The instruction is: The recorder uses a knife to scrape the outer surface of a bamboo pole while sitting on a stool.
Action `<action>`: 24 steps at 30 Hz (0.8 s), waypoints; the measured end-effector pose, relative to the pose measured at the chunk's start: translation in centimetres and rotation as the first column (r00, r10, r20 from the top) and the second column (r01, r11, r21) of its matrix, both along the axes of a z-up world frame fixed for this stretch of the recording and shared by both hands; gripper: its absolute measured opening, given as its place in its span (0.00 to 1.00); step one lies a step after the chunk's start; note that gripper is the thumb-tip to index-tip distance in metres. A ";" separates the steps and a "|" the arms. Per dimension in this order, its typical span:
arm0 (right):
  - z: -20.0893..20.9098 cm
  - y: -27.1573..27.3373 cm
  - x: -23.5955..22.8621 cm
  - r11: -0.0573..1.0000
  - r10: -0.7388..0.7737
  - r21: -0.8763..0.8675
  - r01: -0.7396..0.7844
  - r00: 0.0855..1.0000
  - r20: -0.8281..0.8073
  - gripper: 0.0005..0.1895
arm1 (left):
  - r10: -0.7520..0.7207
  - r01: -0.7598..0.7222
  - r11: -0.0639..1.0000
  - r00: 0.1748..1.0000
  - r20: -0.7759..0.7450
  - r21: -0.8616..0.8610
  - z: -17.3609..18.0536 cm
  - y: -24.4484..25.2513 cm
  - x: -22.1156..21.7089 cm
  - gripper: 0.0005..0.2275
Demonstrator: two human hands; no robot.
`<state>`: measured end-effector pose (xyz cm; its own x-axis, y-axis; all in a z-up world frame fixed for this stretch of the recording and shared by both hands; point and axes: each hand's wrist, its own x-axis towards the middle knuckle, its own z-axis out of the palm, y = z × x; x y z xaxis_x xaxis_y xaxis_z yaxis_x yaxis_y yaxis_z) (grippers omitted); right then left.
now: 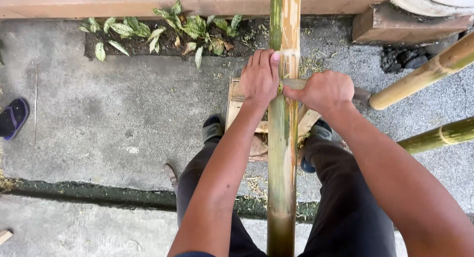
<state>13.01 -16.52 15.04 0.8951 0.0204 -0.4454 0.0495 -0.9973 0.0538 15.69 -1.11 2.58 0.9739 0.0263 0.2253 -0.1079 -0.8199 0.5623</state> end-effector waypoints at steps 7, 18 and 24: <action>0.4 0.4 0.6 0.999 -0.014 -0.035 0.010 0.994 -0.109 0.47 | -0.010 0.009 0.999 1.000 -0.029 -0.032 -0.8 0.0 0.8 0.20; 0.2 0.6 4.0 0.999 0.010 -0.044 -0.013 0.998 -0.059 0.49 | 0.003 -0.004 0.999 0.999 0.034 0.036 0.6 0.4 5.4 0.21; -0.1 0.6 3.8 1.000 -0.016 -0.022 0.016 1.000 0.001 0.48 | 0.007 -0.007 1.000 0.996 0.091 0.002 0.5 0.4 4.4 0.22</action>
<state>16.84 -15.96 14.91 0.8958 -0.0032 -0.4445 0.0339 -0.9966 0.0756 20.11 -0.75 3.11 0.9490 0.0325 0.3135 -0.1531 -0.8219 0.5487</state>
